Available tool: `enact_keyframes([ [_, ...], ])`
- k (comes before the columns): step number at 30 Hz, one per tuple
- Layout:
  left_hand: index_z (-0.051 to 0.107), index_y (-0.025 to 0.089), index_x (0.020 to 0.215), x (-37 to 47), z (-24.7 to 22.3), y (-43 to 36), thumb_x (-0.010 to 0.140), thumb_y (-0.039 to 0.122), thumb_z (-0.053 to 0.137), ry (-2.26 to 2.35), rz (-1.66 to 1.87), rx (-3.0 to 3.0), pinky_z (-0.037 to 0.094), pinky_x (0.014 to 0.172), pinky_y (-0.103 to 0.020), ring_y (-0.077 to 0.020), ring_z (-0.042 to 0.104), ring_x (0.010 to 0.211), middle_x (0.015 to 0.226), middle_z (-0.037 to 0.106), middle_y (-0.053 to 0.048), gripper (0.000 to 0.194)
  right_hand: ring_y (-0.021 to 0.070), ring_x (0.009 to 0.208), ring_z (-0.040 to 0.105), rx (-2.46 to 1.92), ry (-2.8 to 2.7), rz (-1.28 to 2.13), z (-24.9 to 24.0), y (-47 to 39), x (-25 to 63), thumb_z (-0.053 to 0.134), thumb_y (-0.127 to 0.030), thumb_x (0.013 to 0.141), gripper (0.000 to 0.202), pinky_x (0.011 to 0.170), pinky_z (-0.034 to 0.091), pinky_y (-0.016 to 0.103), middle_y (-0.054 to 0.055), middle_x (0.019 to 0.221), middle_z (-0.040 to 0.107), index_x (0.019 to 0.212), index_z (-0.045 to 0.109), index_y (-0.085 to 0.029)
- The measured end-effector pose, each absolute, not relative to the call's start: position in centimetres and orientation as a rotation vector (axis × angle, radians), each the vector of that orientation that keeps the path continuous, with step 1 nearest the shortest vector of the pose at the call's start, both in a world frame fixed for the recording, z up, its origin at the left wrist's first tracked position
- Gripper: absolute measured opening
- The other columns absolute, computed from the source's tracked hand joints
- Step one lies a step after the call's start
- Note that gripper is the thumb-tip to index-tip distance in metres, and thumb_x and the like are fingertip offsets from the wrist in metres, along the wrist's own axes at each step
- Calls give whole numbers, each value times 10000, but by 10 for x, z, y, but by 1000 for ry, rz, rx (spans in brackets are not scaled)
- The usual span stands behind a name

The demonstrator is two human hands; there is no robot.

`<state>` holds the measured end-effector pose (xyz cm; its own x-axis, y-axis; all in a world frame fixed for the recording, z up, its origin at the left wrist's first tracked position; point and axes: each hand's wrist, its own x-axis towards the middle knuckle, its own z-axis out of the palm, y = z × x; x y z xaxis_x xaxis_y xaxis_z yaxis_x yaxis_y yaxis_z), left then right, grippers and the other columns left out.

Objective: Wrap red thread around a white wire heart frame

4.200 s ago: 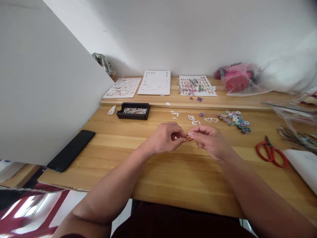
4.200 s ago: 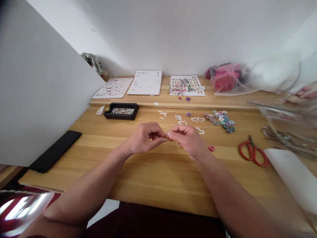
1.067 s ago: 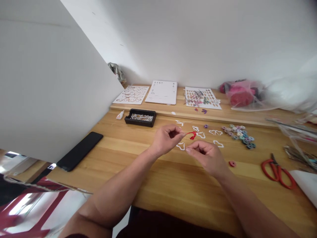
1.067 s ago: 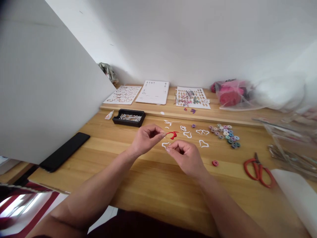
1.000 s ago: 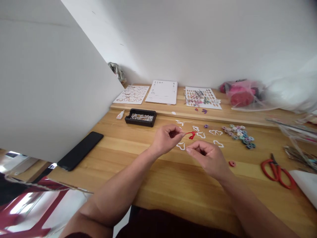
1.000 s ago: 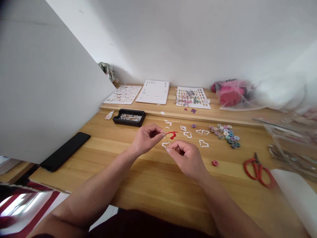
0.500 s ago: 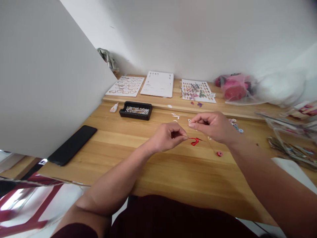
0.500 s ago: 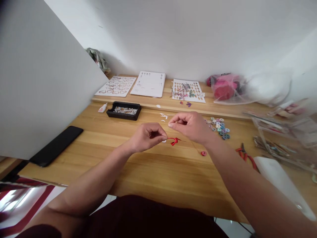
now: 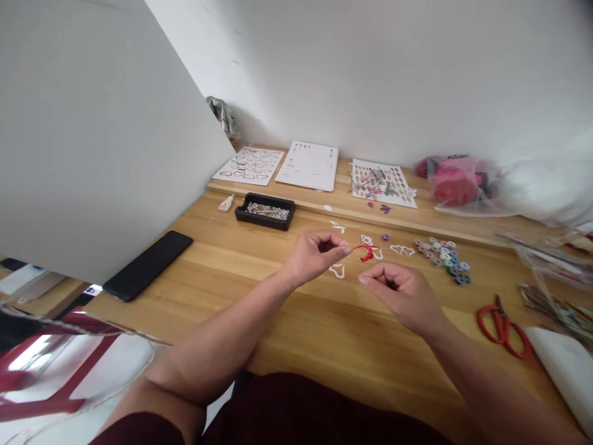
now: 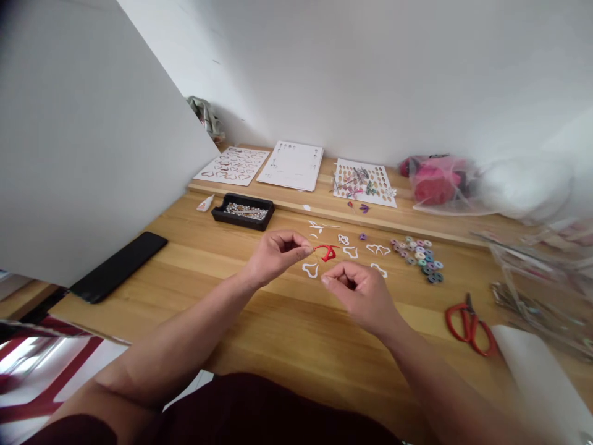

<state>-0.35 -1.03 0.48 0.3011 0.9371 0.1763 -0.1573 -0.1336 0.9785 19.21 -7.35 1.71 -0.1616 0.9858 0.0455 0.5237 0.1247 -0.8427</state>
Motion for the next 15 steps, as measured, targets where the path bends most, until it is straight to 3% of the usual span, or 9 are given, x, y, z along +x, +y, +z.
enact_keyframes([
  [4,691,114,739,-5,4,-9,721,359,769,811,1116,1374,375,545,-208,-75,506,576,678,651,-25,258,85,469,390,-1388,-2018,519,34,-88,188,595,-257,871,131,479,311,236,-54,520,452,787,678,-199],
  [9,680,110,723,-7,6,-10,728,335,754,811,1037,1435,338,511,-197,-63,471,537,621,612,-5,237,90,507,460,-1174,-2188,47,66,-82,184,607,-178,865,103,534,355,247,-33,564,536,805,689,-201],
  [15,689,110,735,-9,13,-15,749,296,738,742,903,1507,346,508,-190,-57,477,528,635,629,-11,194,81,473,374,-1248,-2151,192,87,-49,186,653,-242,854,83,474,291,245,-49,526,479,805,715,-216],
])
